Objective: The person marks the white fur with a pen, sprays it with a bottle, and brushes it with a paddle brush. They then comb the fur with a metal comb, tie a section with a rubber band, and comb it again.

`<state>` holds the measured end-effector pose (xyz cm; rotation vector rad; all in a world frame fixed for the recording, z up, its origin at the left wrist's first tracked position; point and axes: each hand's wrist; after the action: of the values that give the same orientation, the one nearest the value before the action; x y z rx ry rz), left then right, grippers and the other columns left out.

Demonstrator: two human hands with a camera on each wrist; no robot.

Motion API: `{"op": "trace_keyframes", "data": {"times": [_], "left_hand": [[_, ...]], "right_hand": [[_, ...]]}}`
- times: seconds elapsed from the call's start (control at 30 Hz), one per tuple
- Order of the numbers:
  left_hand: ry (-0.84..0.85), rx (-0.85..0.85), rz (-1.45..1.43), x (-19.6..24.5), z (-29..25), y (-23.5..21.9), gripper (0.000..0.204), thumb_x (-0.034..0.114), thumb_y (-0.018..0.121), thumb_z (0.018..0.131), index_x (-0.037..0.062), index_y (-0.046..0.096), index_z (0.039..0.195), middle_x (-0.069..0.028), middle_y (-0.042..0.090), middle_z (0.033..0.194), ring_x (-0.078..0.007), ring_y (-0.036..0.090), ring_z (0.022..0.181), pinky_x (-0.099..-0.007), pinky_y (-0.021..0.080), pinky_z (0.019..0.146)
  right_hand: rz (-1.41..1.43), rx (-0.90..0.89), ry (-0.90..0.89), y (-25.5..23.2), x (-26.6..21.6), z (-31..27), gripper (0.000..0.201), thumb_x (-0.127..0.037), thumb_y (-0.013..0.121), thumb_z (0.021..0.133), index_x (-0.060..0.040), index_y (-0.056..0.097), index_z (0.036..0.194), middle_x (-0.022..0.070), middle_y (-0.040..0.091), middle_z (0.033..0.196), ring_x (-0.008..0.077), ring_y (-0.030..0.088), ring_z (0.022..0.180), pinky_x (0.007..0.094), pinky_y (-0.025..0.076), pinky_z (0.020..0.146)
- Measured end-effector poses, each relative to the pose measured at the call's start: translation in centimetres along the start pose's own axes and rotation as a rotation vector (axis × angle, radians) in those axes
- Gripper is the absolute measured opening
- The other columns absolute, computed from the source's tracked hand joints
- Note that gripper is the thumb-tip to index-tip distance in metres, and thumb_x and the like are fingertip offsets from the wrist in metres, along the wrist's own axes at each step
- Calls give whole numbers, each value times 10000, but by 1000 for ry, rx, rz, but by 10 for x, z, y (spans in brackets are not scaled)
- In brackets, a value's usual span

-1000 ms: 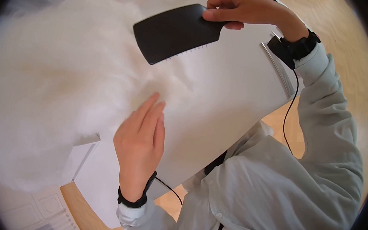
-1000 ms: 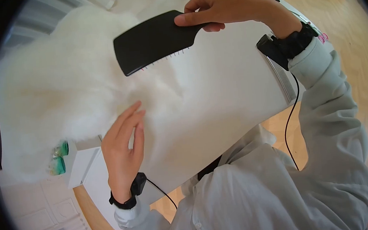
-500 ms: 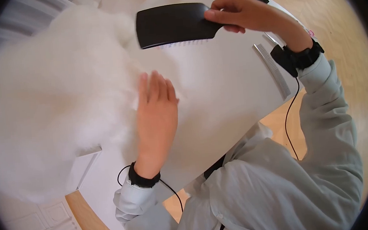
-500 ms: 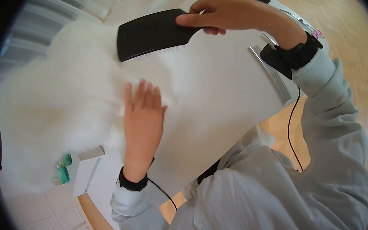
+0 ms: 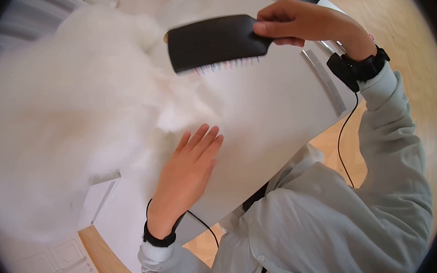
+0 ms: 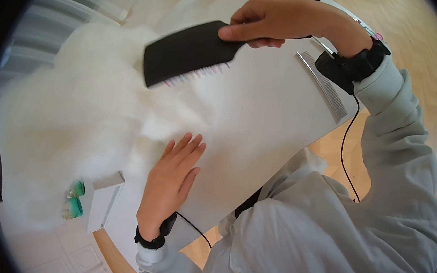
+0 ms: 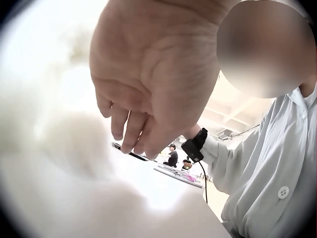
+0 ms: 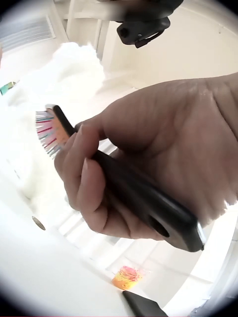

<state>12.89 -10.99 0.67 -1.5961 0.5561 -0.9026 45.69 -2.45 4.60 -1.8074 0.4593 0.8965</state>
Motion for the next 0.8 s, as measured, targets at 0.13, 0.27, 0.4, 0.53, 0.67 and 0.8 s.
{"op": "trace_keyframes", "data": {"times": [0.13, 0.27, 0.4, 0.53, 0.67, 0.8], "left_hand": [[-66, 273, -77, -2, 4, -9, 343, -14, 594, 852, 37, 605, 1191, -117, 616, 1248, -304, 606, 1085, -382, 500, 880], [-122, 466, -15, -4, 13, -15, 340, -52, 587, 829, 15, 615, 1162, -118, 633, 1199, -284, 655, 908, -339, 533, 733], [-131, 460, 87, 0, 29, -26, 324, -38, 572, 835, -8, 611, 1155, -105, 628, 1180, -272, 586, 1105, -359, 511, 859], [-27, 440, 515, -6, 57, -16, 300, 76, 590, 874, -32, 606, 1153, -124, 619, 1181, -263, 489, 1243, -410, 391, 1055], [-98, 207, 701, -17, 57, 5, 386, 197, 647, 859, 28, 602, 1203, -113, 585, 1263, -247, 454, 1282, -472, 244, 1153], [-12, 83, 571, -16, 38, 22, 468, 225, 669, 839, 43, 566, 1258, -107, 578, 1272, -241, 435, 1305, -462, 243, 1160]], "right_hand": [[166, 26, -16, 10, -8, 4, 436, -466, 510, 984, -93, 523, 758, -52, 445, 571, 31, 373, 487, 199, 304, 462], [-42, 33, 122, 12, -10, 8, 450, -483, 537, 962, -86, 529, 750, -37, 467, 580, 54, 398, 488, 217, 338, 466], [-322, -8, 201, 1, -10, -9, 453, -470, 589, 931, -66, 544, 729, -17, 489, 572, 78, 447, 501, 238, 387, 487], [-265, 143, 129, -8, -4, -7, 595, -617, 563, 889, -50, 569, 707, -6, 490, 550, 101, 491, 502, 251, 402, 494], [-35, 337, -106, 3, -7, 0, 561, -575, 545, 926, -68, 536, 686, -26, 432, 535, 68, 410, 472, 225, 358, 495], [172, 118, -334, 9, -4, 10, 376, -421, 507, 1000, -55, 592, 1008, -52, 470, 672, 22, 399, 575, 186, 338, 557]]}}
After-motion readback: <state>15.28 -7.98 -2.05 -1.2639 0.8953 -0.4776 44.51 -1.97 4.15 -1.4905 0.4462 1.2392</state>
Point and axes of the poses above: each hand's wrist, its own z-axis towards the middle knuckle, its own y-axis out of the palm, x = y × z
